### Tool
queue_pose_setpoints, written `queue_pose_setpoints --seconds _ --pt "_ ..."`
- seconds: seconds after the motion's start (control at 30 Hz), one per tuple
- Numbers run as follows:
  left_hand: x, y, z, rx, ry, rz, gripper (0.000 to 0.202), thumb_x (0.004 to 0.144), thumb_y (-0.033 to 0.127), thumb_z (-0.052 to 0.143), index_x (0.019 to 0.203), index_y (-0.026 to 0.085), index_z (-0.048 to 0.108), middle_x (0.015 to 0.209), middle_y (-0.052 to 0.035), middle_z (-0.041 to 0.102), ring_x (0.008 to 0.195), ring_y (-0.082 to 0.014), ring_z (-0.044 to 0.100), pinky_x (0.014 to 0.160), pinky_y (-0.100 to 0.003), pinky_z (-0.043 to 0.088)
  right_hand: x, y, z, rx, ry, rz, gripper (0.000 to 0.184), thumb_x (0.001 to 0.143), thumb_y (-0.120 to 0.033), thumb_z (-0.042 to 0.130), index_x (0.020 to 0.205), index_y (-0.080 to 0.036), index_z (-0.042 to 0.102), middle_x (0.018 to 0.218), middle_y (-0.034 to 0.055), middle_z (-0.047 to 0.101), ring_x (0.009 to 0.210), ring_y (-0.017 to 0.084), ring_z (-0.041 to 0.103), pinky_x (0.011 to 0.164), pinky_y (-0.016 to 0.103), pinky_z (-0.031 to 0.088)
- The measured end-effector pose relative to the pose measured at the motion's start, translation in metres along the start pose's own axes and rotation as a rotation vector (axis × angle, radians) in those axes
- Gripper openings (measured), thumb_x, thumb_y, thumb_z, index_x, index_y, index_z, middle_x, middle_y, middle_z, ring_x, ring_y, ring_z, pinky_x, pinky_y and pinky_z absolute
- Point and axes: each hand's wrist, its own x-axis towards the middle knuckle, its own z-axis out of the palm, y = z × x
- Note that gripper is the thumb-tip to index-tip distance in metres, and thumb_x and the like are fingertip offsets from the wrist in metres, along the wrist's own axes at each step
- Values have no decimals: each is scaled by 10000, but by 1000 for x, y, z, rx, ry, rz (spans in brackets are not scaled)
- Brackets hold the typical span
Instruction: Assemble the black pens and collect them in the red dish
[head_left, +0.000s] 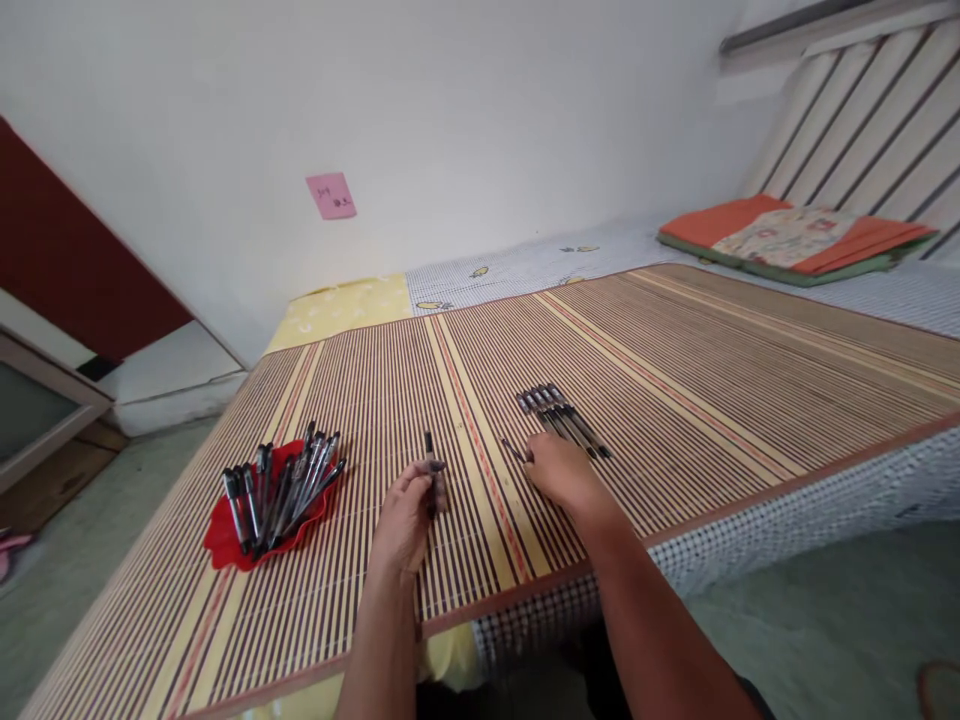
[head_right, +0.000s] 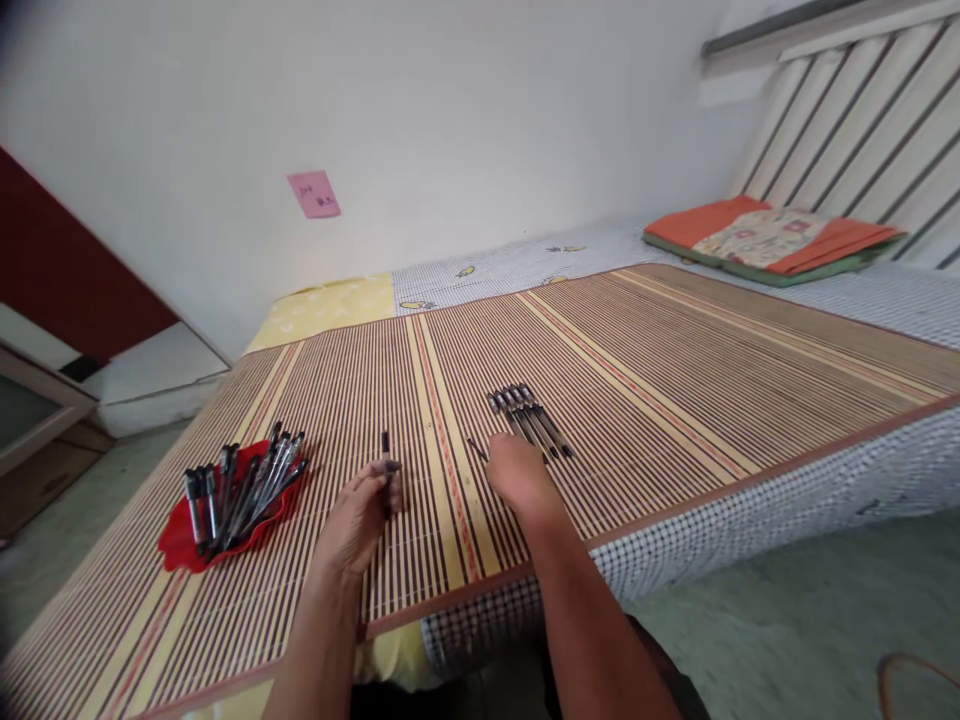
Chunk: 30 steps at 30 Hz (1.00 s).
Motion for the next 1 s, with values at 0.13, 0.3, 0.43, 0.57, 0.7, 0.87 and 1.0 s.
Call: queue_pose_setpoints --seconds 0.13,0.3,0.43,0.57,0.7,0.87,1.0 --pt "-2 3 3 -53 3 10 321 643 246 828 869 141 624 705 6 588 565 -81 491 464 -159 359 2 -6 2 170 61 -80 90 843 -165 610 828 -141 696 880 112 747 851 220 692 697 286 418" --pt "-2 -2 9 -6 60 45 393 597 283 902 814 151 603 680 19 584 490 -53 415 420 -162 270 0 -23 7 753 65 -221 66 829 -212 615 795 -161 638 751 29 694 707 152 664 643 238 462" --pt "-2 -8 10 63 -18 56 384 636 330 903 859 117 673 755 -17 636 490 -37 386 437 -179 280 -7 -40 5 1106 -77 -257 95 824 -264 593 850 -173 600 708 -2 653 607 136 648 572 238 484" --pt "-4 -10 10 93 -97 17 384 675 350 896 920 113 718 732 -12 640 508 -38 399 467 -171 307 -11 -49 1 1202 -99 -309 145 784 -313 636 827 -177 610 701 -6 635 622 134 623 568 247 467" --pt "-5 -9 11 73 -86 1 390 613 326 936 870 110 737 669 9 620 510 -35 417 471 -155 317 -12 -51 1 1197 -36 -368 151 742 -320 672 785 -180 638 735 -5 636 688 135 591 639 266 461" --pt "-5 -9 11 63 -70 8 376 584 319 953 820 122 737 669 8 638 531 -41 470 485 -142 347 -12 -51 1 1204 -50 -376 150 736 -320 692 775 -182 649 722 -15 631 660 124 562 635 270 447" --pt "-7 -8 12 78 -81 -8 371 582 318 952 805 129 724 698 -9 669 559 -57 511 525 -151 395 -11 -45 -5 1318 -12 -295 236 738 -375 718 857 -175 678 684 -19 623 617 123 563 579 262 444"
